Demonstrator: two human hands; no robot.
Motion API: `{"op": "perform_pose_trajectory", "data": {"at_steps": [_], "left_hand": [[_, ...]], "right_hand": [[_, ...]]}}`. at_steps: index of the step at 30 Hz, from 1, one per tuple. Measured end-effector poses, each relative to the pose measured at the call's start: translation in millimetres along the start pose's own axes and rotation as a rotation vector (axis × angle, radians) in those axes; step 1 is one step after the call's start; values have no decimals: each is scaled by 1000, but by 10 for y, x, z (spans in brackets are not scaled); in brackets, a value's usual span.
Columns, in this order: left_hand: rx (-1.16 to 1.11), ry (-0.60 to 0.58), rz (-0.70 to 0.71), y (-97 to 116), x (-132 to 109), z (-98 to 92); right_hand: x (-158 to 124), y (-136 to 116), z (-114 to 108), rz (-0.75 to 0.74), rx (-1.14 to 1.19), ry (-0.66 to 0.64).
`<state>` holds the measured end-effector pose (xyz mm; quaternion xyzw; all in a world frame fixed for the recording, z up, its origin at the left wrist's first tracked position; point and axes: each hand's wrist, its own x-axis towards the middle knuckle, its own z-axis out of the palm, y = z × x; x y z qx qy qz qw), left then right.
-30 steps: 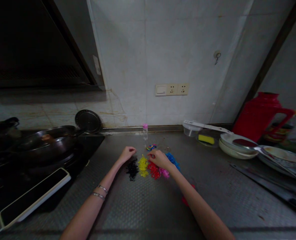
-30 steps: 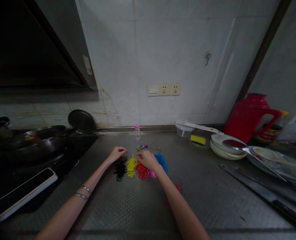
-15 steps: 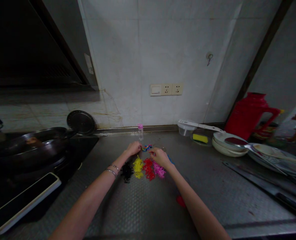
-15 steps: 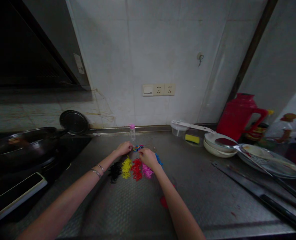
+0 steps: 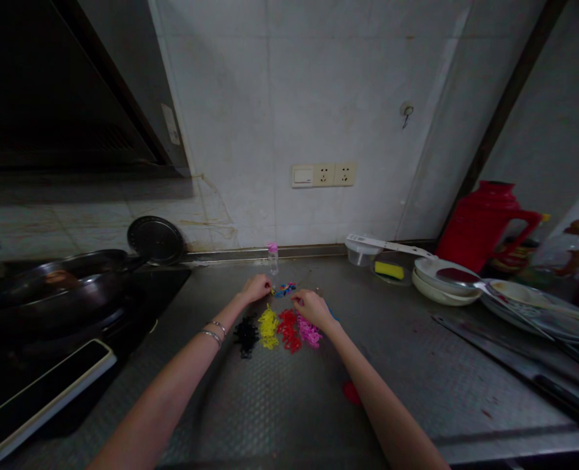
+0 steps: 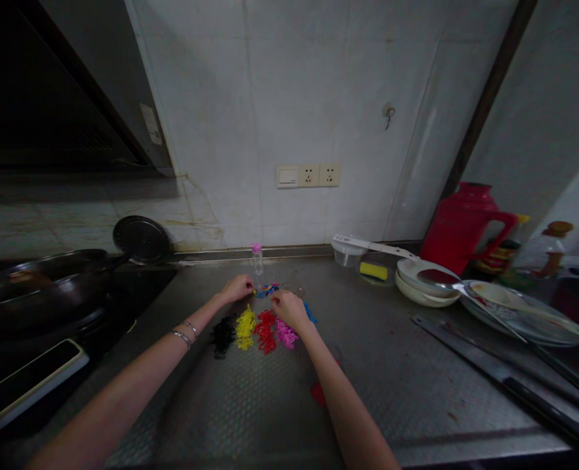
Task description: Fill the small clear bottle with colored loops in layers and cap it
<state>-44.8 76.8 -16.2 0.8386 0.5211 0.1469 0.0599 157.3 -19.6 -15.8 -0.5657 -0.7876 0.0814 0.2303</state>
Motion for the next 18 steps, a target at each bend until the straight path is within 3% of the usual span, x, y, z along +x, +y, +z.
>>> {"op": "perform_pose_trajectory", "data": {"at_steps": [11, 18], "left_hand": [[93, 92, 81, 25, -174, -340], [-7, 98, 128, 191, -254, -308]], "right_hand": [[-18, -39, 2, 50, -30, -20], [-23, -109, 27, 11, 1, 10]]}}
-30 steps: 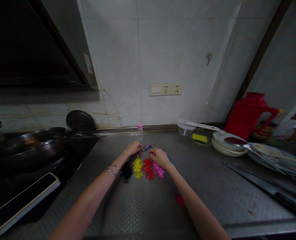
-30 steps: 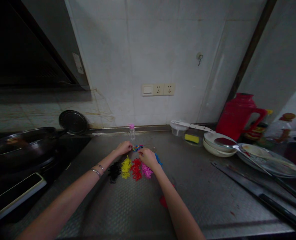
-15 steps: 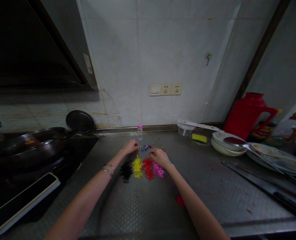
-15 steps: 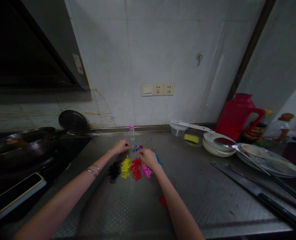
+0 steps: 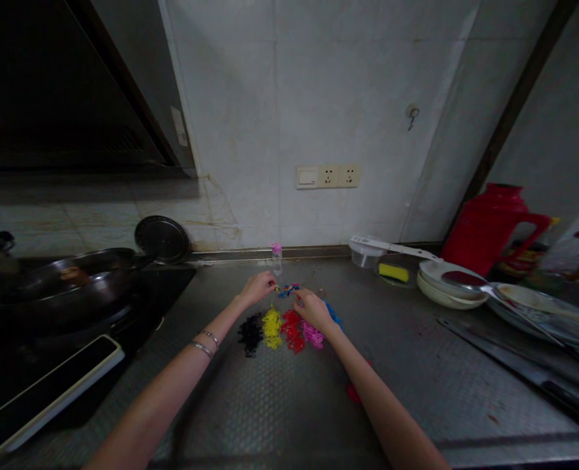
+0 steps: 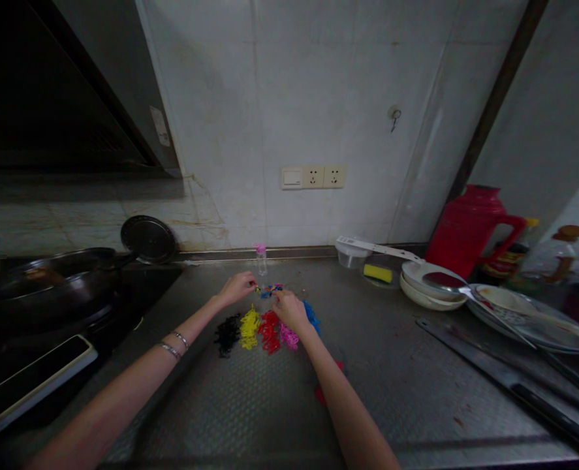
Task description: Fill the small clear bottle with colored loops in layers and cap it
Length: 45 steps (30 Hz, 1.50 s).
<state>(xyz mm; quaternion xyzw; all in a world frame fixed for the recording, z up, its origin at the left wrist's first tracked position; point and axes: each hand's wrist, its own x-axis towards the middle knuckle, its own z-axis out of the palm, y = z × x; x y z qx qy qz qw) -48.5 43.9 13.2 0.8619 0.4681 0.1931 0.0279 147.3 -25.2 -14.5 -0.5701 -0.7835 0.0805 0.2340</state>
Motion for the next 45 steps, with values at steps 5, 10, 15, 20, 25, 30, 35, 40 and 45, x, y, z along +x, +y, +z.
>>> {"op": "perform_pose_trajectory", "data": {"at_steps": [5, 10, 15, 20, 25, 30, 35, 40, 45], "left_hand": [[-70, -30, 82, 177, 52, 129], [-73, -20, 153, 350, 129, 229], [-111, 9, 184, 408, 200, 304], [-125, 30, 155, 393, 249, 361], [-116, 31, 123, 365, 266, 368], [-133, 45, 88, 311, 256, 335], [-133, 56, 52, 216, 216, 253], [-158, 2, 69, 67, 51, 130], [-214, -142, 54, -29, -214, 55]], "right_hand": [[18, 17, 43, -24, 42, 64], [39, 75, 36, -14, 18, 83], [78, 158, 42, 25, 14, 141], [109, 213, 56, 79, 0, 141], [112, 248, 64, 85, 2, 161], [109, 266, 66, 94, 3, 158], [103, 265, 52, 73, 0, 151], [90, 270, 42, 77, -3, 145], [81, 270, 49, 61, -3, 129]]}}
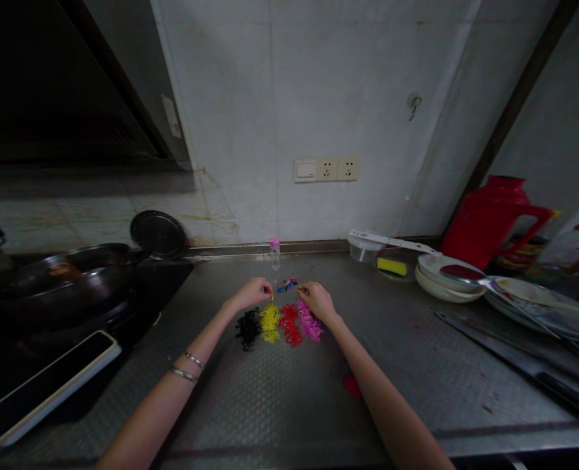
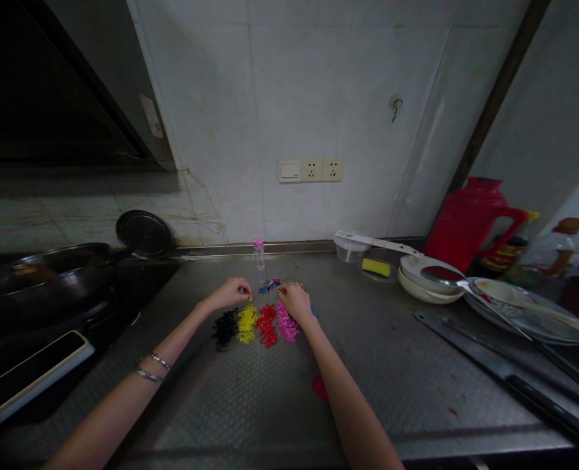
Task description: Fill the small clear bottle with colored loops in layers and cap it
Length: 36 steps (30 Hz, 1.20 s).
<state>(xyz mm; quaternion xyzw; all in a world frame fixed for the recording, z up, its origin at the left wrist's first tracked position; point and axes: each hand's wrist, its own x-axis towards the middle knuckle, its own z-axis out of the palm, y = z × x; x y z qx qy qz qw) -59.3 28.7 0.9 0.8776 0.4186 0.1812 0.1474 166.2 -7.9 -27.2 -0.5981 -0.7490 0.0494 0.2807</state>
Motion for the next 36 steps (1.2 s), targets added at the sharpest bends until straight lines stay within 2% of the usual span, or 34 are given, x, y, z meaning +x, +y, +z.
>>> {"op": "perform_pose_trajectory", "data": {"at_steps": [5, 9, 13, 22, 28, 32, 36], "left_hand": [[-82, -156, -67, 9, -162, 83], [-109, -182, -96, -1, -191, 164], [-185, -187, -115, -15, -198, 158], [-208, -138, -90, 107, -179, -3], [-120, 113, -68, 337, -82, -109], [-107, 127, -44, 450, 18, -39], [-116, 135, -13, 463, 81, 92]], "right_hand": [[-1, -19, 0, 1, -1, -14], [9, -16, 10, 16, 19, -32], [16, -2, 37, 7, 50, -15], [14, -22, 38, -4, 84, -23], [33, -59, 46, -75, 162, -61], [31, -107, 61, -147, 227, -91], [15, -154, 54, -172, 254, -90]]}}
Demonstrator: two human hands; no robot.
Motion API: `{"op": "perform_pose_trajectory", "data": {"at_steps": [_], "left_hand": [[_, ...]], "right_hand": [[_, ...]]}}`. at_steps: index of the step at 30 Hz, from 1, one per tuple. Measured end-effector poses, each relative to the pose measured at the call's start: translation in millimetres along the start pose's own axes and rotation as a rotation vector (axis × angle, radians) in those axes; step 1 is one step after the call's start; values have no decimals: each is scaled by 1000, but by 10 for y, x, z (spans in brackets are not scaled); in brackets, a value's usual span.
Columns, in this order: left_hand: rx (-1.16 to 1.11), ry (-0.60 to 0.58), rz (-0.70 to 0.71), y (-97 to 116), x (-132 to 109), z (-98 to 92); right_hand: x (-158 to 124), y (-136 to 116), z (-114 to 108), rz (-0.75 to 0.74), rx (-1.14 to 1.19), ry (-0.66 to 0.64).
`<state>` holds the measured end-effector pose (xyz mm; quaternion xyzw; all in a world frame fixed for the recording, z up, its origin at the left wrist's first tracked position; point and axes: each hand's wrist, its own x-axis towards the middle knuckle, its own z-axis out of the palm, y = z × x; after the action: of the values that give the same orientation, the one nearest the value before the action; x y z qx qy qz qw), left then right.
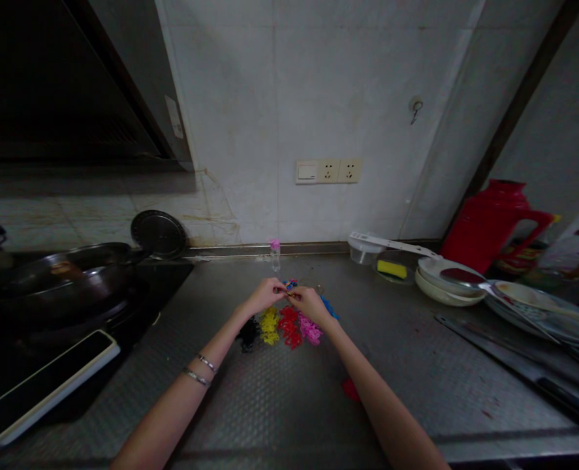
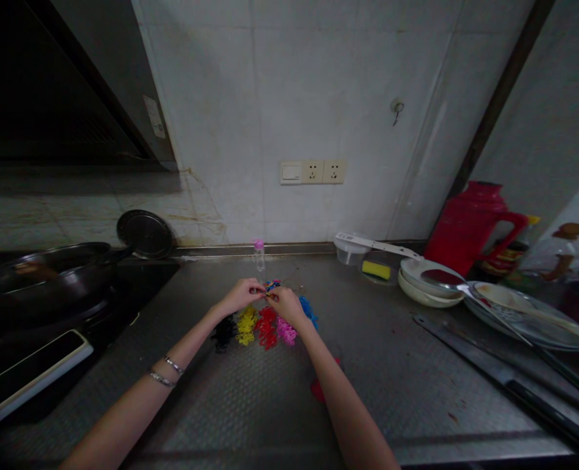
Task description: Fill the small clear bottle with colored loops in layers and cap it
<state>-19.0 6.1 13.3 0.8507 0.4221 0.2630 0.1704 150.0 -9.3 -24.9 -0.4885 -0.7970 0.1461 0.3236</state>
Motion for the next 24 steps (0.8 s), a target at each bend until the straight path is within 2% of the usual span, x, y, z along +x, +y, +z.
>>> {"op": "perform_pose_trajectory", "data": {"at_steps": [5, 14, 20, 24], "left_hand": [[16, 22, 10, -27, 12, 51], [-57, 52, -2, -5, -29, -85], [-78, 79, -76, -147, -223, -265], [-120, 21, -160, -275, -424, -333]], "right_hand": [[8, -10, 6, 1, 10, 4], [-11, 3, -9, -17, 36, 6], [-7, 74, -10, -3, 39, -14], [-16, 84, -16, 2, 44, -12]]}}
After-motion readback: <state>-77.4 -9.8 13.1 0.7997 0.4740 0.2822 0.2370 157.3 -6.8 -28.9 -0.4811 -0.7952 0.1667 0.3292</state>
